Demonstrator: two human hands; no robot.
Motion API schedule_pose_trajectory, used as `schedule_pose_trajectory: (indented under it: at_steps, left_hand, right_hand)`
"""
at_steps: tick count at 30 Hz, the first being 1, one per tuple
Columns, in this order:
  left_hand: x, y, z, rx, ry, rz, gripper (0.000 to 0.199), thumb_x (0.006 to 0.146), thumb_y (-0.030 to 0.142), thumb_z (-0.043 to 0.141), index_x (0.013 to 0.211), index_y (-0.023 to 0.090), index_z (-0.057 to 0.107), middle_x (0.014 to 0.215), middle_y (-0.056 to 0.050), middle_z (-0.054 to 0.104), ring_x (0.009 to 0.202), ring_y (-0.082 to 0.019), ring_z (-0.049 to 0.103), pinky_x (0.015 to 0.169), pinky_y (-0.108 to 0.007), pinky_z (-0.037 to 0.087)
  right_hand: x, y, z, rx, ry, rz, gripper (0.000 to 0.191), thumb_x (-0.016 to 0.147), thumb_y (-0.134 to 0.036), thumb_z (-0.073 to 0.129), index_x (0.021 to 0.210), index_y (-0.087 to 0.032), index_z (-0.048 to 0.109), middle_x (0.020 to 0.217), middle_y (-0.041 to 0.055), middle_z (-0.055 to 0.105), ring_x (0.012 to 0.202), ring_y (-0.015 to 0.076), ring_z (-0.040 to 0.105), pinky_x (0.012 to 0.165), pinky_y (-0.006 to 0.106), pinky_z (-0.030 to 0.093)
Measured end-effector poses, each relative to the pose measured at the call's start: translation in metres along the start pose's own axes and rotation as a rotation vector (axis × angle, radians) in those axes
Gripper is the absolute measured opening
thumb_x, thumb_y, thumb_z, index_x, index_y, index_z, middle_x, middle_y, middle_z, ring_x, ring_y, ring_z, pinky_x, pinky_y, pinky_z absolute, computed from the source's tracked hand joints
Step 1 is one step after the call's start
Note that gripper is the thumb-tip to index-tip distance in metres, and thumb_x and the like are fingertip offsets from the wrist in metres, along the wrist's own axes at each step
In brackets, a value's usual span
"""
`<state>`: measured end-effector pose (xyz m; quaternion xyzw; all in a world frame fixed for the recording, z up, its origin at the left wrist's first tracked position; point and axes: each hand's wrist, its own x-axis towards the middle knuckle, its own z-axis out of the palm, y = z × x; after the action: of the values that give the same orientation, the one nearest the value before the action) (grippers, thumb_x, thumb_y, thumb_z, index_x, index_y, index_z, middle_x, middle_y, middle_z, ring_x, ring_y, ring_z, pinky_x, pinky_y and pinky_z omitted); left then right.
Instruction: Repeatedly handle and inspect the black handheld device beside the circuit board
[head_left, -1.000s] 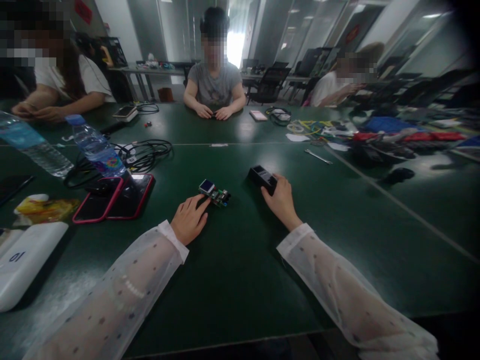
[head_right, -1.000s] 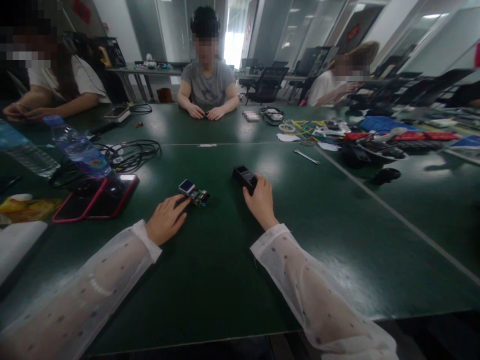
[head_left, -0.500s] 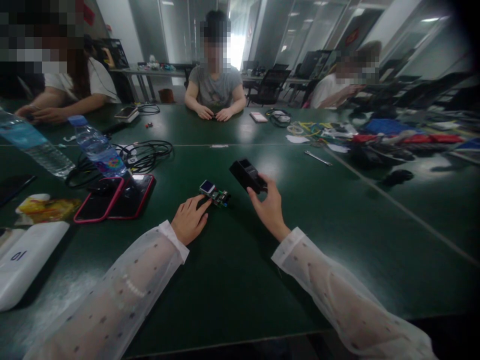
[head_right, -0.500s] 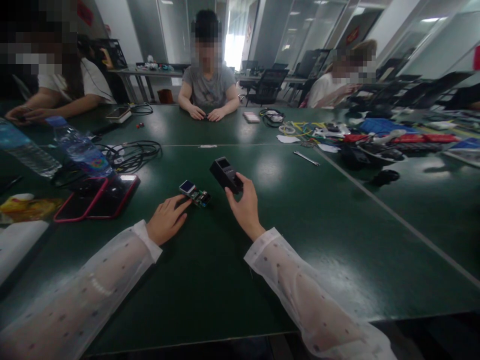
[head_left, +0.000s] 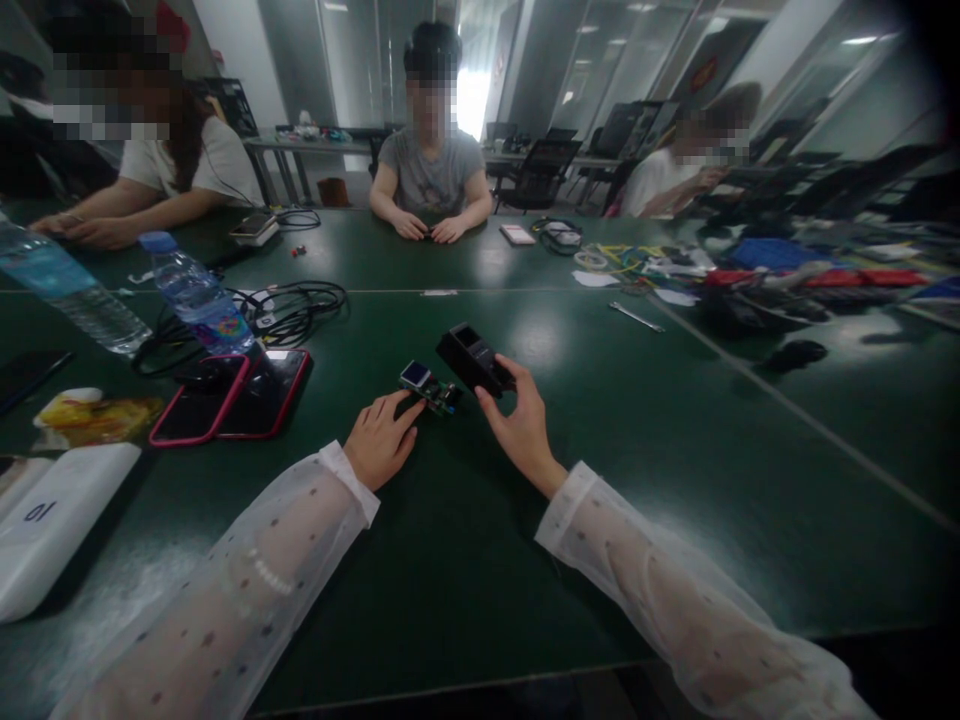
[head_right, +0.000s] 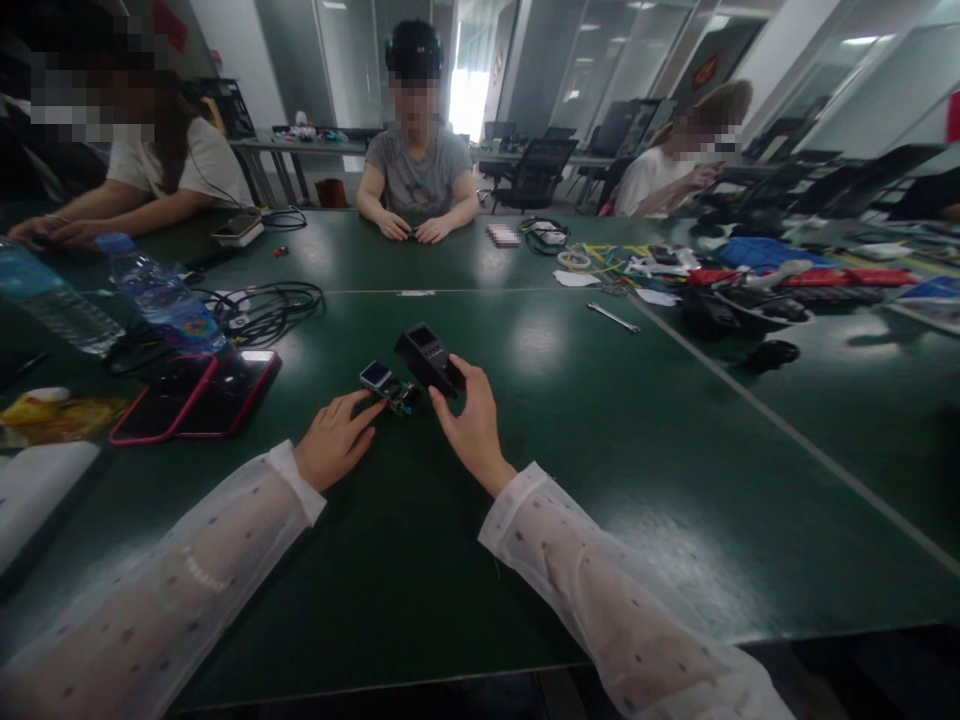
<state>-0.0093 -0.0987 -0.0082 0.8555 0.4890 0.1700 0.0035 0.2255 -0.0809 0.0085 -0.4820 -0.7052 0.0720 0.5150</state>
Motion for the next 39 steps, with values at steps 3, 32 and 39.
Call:
schedule_pose_trajectory:
  at_steps: [3,32,39]
  left_hand:
    - [0.000,0.001,0.000,0.004,0.010,-0.005,0.045,0.095,0.025,0.041,0.139,0.021,0.041,0.139,-0.013,0.043,0.125,-0.030,0.043,0.096,-0.049,0.043]
    - [0.001,0.002,0.000,-0.051,0.044,-0.029,0.038,0.091,0.023,0.046,0.129,0.021,0.047,0.132,-0.013,0.045,0.119,-0.030,0.047,0.092,-0.048,0.045]
    - [-0.002,0.001,0.002,-0.130,0.155,-0.043,0.050,0.089,0.024,0.050,0.135,0.016,0.033,0.130,-0.016,0.042,0.121,-0.030,0.047,0.091,-0.046,0.048]
  right_hand:
    - [0.000,0.002,0.000,-0.014,0.009,0.012,0.046,0.088,-0.030,0.058,0.131,-0.023,0.045,0.122,0.0115,0.056,0.107,0.0249,0.057,0.092,0.046,0.049]
    - [0.001,-0.007,0.025,0.067,-0.309,-0.052,0.047,0.088,-0.023,0.056,0.133,-0.026,0.042,0.124,0.0101,0.054,0.116,0.0260,0.052,0.101,0.050,0.044]
    - [-0.001,0.004,0.029,0.106,-0.416,-0.021,0.057,0.084,-0.020,0.062,0.136,-0.026,0.038,0.131,0.0097,0.052,0.119,0.0247,0.053,0.102,0.049,0.044]
